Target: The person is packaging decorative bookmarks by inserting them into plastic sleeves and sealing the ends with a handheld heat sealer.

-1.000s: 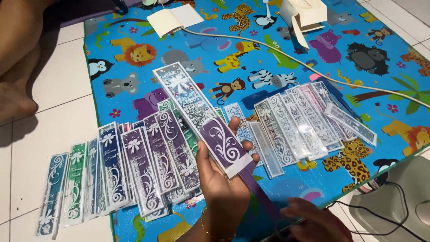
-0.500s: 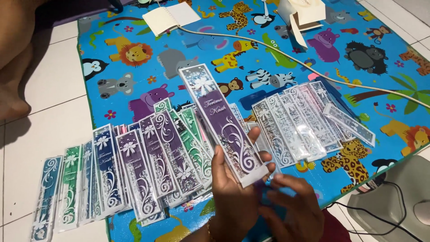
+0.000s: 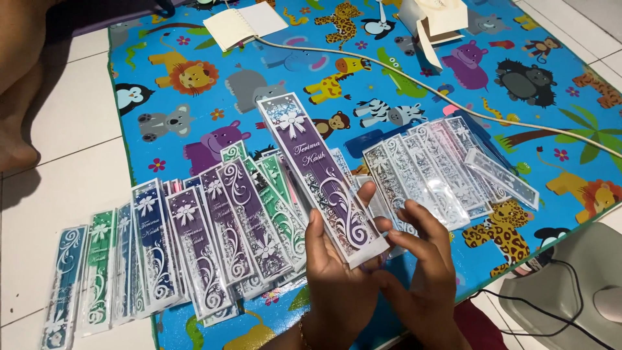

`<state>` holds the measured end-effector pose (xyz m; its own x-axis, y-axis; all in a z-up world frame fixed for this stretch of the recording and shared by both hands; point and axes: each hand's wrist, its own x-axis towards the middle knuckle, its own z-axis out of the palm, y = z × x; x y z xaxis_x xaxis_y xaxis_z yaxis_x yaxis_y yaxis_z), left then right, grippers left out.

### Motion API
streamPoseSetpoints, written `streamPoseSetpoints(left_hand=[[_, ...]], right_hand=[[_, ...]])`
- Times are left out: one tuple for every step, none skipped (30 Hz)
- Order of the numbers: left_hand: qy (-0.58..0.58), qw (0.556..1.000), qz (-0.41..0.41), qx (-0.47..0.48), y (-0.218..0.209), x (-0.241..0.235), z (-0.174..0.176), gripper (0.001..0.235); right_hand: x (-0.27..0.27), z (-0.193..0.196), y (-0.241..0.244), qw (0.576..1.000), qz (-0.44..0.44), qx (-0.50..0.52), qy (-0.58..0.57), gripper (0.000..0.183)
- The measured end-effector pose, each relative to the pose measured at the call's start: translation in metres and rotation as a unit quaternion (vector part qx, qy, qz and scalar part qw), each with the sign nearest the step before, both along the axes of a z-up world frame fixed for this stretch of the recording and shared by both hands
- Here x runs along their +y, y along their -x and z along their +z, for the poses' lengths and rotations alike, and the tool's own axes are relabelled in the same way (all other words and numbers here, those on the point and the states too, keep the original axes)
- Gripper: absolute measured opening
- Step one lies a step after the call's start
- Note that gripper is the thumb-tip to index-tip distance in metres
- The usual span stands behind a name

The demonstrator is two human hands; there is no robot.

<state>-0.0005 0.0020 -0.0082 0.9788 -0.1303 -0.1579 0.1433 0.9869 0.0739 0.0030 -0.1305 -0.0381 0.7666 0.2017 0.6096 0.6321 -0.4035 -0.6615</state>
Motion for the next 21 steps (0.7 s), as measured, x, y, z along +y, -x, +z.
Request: streamPoseSetpoints(left_hand=[[-0.001, 1.0, 0.011, 0.002, 0.0, -0.001, 0.003, 0.081], [-0.001, 1.0, 0.022, 0.003, 0.0, -0.001, 0.005, 0.08], [-0.001, 1.0, 0.021, 0.002, 0.0, -0.002, 0.004, 0.08], [0.015, 1.0, 0.02, -0.011, 0.0, -0.003, 0.002, 0.079], [0.031, 0.999, 0.019, -0.024, 0.0, -0.004, 0.0, 0.079], [0.031, 0.999, 0.02, -0.025, 0.0, -0.004, 0.001, 0.079], [0.031, 0.999, 0.013, -0.013, 0.0, -0.003, 0.001, 0.079], [0.031, 0.999, 0.008, -0.001, 0.001, -0.003, 0.001, 0.08], [0.032, 0.999, 0.009, -0.001, 0.001, -0.003, -0.001, 0.08], [0.032, 0.999, 0.008, -0.005, 0.0, -0.002, -0.003, 0.08], [0.032, 0.999, 0.008, -0.008, 0.0, -0.001, -0.004, 0.081], [0.033, 0.999, 0.009, -0.009, 0.0, -0.001, -0.002, 0.081], [0.004, 1.0, 0.012, -0.004, 0.0, -0.002, 0.001, 0.08], [-0.024, 1.0, 0.014, 0.0, 0.0, -0.002, 0.003, 0.08], [-0.025, 1.0, 0.015, 0.0, 0.0, -0.002, 0.004, 0.08], [-0.027, 0.999, 0.022, 0.001, 0.0, -0.002, 0.004, 0.081], [-0.029, 0.999, 0.03, 0.002, -0.001, -0.002, 0.004, 0.081], [-0.03, 0.999, 0.029, 0.002, -0.001, -0.002, 0.005, 0.081], [-0.023, 0.999, 0.031, 0.009, -0.001, -0.002, 0.005, 0.082], [-0.015, 0.999, 0.031, 0.016, -0.001, -0.003, 0.006, 0.082], [-0.016, 0.999, 0.03, 0.017, -0.001, -0.003, 0.008, 0.082]], right_hand=[[0.0, -0.001, -0.001, 1.0, -0.007, 0.007, 0.0, 0.048], [0.001, -0.002, -0.003, 1.0, -0.013, 0.013, 0.0, 0.049], [0.003, -0.001, -0.004, 1.0, -0.014, 0.012, 0.0, 0.049], [0.005, -0.002, -0.005, 1.0, -0.022, 0.005, -0.009, 0.048], [0.007, -0.002, -0.006, 0.999, -0.031, -0.002, -0.019, 0.047], [0.008, -0.002, -0.006, 0.999, -0.031, -0.003, -0.019, 0.047], [0.009, -0.002, -0.006, 0.999, -0.024, -0.002, -0.033, 0.047], [0.01, -0.002, -0.005, 0.999, -0.016, 0.0, -0.047, 0.048], [0.009, -0.004, -0.005, 0.999, -0.015, 0.0, -0.046, 0.048], [0.008, -0.005, -0.005, 0.998, 0.005, -0.003, -0.063, 0.048], [0.008, -0.006, -0.005, 0.996, 0.026, -0.006, -0.08, 0.049], [0.008, -0.007, -0.006, 0.996, 0.026, -0.006, -0.079, 0.049], [0.008, -0.007, -0.007, 0.997, 0.023, 0.002, -0.077, 0.05], [0.008, -0.007, -0.008, 0.997, 0.019, 0.01, -0.076, 0.051], [0.008, -0.006, -0.008, 0.997, 0.02, 0.01, -0.076, 0.051], [0.008, -0.004, -0.008, 0.997, 0.018, 0.01, -0.07, 0.052], [0.009, -0.002, -0.009, 0.998, 0.017, 0.011, -0.064, 0.052], [0.009, -0.001, -0.009, 0.998, 0.016, 0.01, -0.064, 0.052], [0.01, 0.0, -0.009, 0.998, 0.015, 0.012, -0.064, 0.051], [0.011, 0.001, -0.01, 0.998, 0.013, 0.015, -0.063, 0.05], [0.011, 0.0, -0.009, 0.998, 0.012, 0.015, -0.063, 0.05]])
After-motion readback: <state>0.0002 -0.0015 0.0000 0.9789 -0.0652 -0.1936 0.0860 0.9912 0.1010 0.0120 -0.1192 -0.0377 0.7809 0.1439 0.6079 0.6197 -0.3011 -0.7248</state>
